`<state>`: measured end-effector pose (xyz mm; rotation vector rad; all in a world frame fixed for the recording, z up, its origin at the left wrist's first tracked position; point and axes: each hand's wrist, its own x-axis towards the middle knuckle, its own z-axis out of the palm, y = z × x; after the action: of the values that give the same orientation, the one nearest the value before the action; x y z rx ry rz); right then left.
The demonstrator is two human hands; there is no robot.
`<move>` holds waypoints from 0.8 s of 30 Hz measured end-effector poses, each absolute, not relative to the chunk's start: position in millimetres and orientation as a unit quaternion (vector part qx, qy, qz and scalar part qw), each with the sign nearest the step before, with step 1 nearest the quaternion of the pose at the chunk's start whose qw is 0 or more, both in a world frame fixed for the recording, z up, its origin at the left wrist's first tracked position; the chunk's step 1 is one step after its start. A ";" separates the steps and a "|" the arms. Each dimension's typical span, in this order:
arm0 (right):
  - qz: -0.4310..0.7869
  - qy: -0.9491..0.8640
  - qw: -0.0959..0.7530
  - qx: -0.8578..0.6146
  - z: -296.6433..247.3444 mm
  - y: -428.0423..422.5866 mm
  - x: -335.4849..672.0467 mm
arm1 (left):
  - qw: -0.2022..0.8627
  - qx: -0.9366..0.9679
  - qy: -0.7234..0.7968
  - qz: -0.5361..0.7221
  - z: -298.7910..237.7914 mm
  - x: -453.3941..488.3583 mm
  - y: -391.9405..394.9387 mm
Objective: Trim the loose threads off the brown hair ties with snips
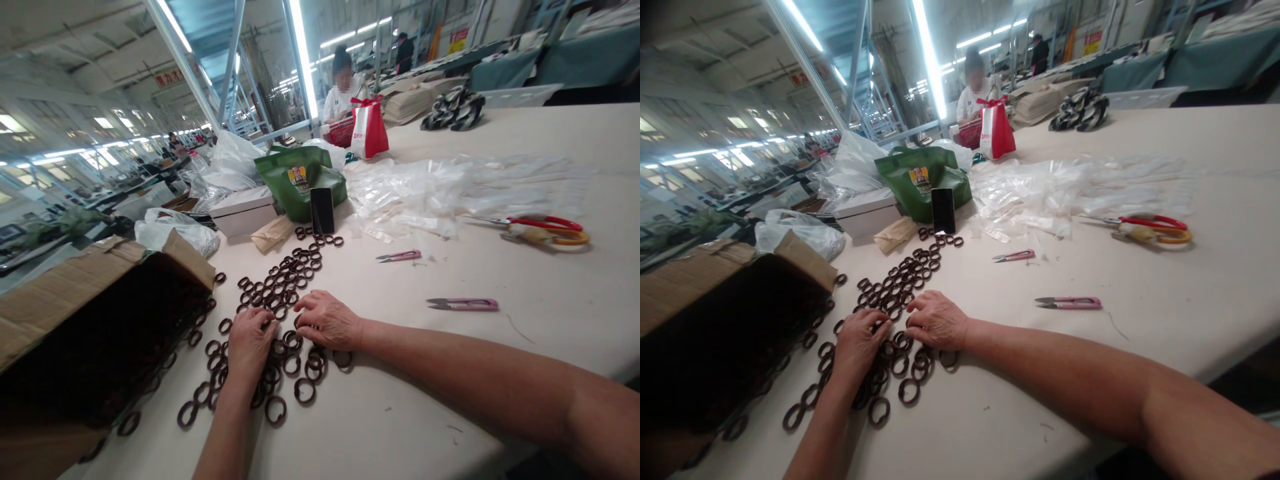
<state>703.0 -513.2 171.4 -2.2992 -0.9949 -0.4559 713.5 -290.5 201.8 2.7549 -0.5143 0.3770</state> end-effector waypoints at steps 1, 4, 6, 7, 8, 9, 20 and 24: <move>-0.170 -0.378 0.296 -0.861 171.1 -514.5 700.9 | 0.155 0.963 -0.179 0.126 201.3 716.6 -293.1; -0.161 -0.388 0.300 -0.857 170.3 -516.8 696.7 | 0.159 0.963 -0.179 0.124 200.3 721.1 -297.9; -0.157 -0.386 0.306 -0.856 169.6 -517.4 696.2 | 0.167 0.962 -0.178 0.120 199.9 722.4 -299.6; -0.158 -0.382 0.312 -0.856 169.1 -517.4 696.6 | 0.174 0.961 -0.178 0.117 199.6 723.1 -300.1; -0.159 -0.377 0.319 -0.855 168.7 -517.4 697.4 | 0.183 0.960 -0.177 0.113 199.3 724.1 -300.5; -0.163 -0.371 0.328 -0.853 168.3 -517.4 698.4 | 0.193 0.959 -0.177 0.110 199.0 725.2 -300.7; -0.173 -0.269 0.535 -0.782 178.0 -522.4 702.1 | 0.422 0.901 -0.086 0.046 222.3 682.2 -309.7; -0.070 -0.303 0.619 -0.721 195.3 -516.8 675.0 | 0.597 0.801 -0.018 -0.043 228.5 635.7 -317.0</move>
<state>675.0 -516.8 195.3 -1.6593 -0.6982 -0.1608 635.7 -317.0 228.5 1.8593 -0.0419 -0.1005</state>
